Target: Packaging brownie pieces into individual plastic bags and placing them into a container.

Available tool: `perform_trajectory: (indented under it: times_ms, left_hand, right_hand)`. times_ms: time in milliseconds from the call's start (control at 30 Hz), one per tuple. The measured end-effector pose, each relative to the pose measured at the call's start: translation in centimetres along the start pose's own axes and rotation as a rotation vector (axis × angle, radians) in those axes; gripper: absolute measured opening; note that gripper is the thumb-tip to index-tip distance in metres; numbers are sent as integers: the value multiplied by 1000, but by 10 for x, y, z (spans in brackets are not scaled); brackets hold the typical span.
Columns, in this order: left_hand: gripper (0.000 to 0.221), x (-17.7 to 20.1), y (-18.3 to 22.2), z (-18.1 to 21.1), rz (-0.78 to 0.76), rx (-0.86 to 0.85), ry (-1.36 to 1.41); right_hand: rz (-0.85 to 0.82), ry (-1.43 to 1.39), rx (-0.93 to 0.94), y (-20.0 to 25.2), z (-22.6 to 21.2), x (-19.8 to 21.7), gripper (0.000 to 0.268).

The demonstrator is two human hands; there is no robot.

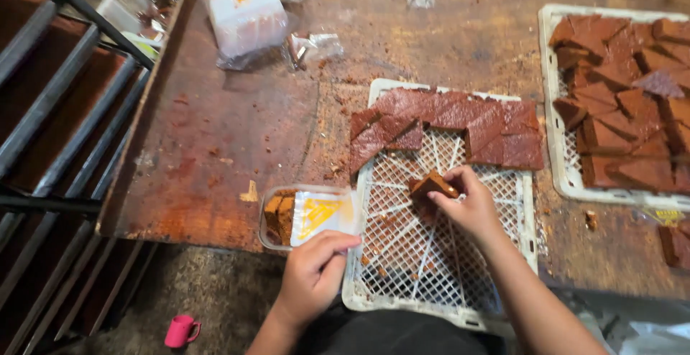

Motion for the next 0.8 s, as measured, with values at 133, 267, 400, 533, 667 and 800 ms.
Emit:
perform_trajectory:
  times_ms: [133,267,400,533,667,800]
  left_hand:
    - [24,-5,-9,0,-16,-22,-1]
    - [24,-8,-11,0,-51,-20,-3]
    - [24,-7,-11,0,-43,-20,-29]
    - [24,-5,-8,-1,-36,-1,-38]
    - [22,-4,-8,-2,-29,13,-52]
    - [22,-6,-8,-4,-43,22,-45]
  right_hand:
    - [-21,-41,-145,31,-26,7,33]
    - [-6,-112,-105,49,-19,13,41]
    - [-7,-93,-139,57,-5,20,24]
    - [-35,57,-228,58,17,24,11]
    - [-87,104,-98,62,25,30,17]
    - [-286,165,-139,73,14,31,23]
Point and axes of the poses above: each hand's wrist, its own y-axis away from the middle knuckle, its own x-axis out of the back of the hand, z = x × y, the point moved 2 cm from there along -y, towards the middle knuckle, and after that the axes turned 7 degrees about x, right-handed, at the moved point
